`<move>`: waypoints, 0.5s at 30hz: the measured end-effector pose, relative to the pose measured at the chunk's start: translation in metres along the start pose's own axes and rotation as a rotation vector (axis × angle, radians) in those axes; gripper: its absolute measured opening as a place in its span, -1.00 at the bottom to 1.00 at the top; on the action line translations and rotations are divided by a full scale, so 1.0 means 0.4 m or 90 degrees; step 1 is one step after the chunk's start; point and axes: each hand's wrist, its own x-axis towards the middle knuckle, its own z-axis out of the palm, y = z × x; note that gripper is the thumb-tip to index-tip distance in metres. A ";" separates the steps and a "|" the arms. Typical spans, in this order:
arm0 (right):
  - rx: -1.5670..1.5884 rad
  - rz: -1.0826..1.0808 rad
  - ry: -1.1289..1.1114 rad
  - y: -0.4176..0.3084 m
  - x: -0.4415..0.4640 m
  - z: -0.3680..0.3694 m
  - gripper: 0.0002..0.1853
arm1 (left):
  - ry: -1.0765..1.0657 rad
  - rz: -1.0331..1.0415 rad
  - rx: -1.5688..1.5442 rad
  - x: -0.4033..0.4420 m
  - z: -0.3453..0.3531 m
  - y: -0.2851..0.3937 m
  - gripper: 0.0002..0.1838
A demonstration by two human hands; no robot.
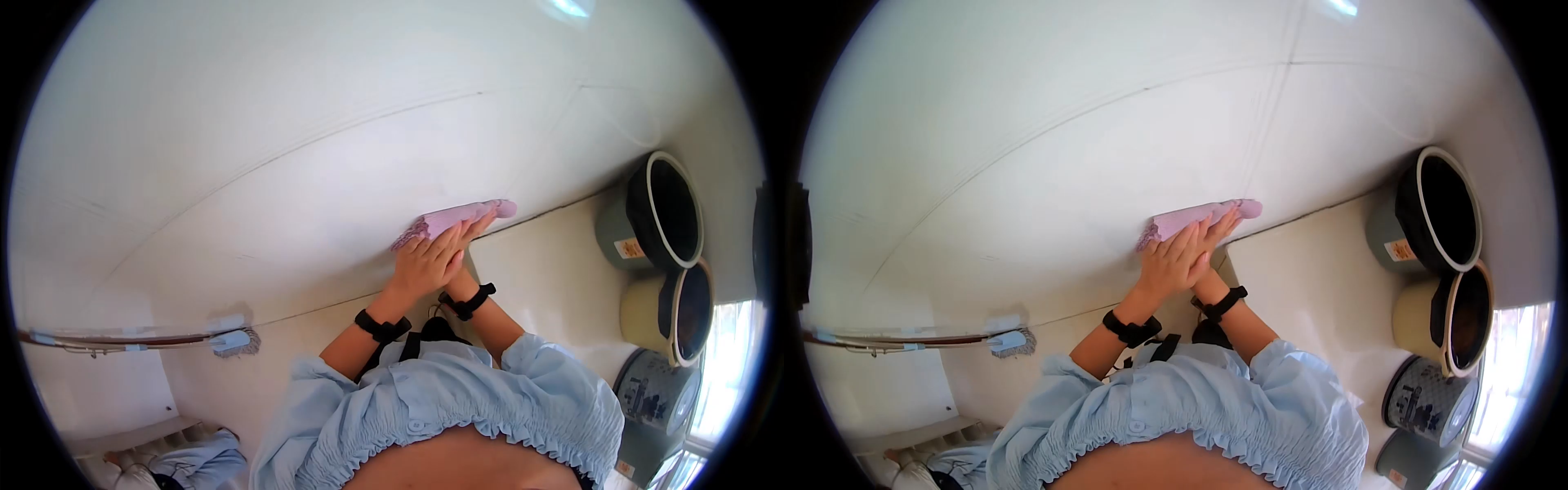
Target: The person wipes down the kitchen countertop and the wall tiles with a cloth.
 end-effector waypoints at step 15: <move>0.051 -0.295 -0.046 -0.420 0.205 -0.027 -0.60 | 0.134 -0.156 0.243 -0.141 -0.343 -0.309 -0.42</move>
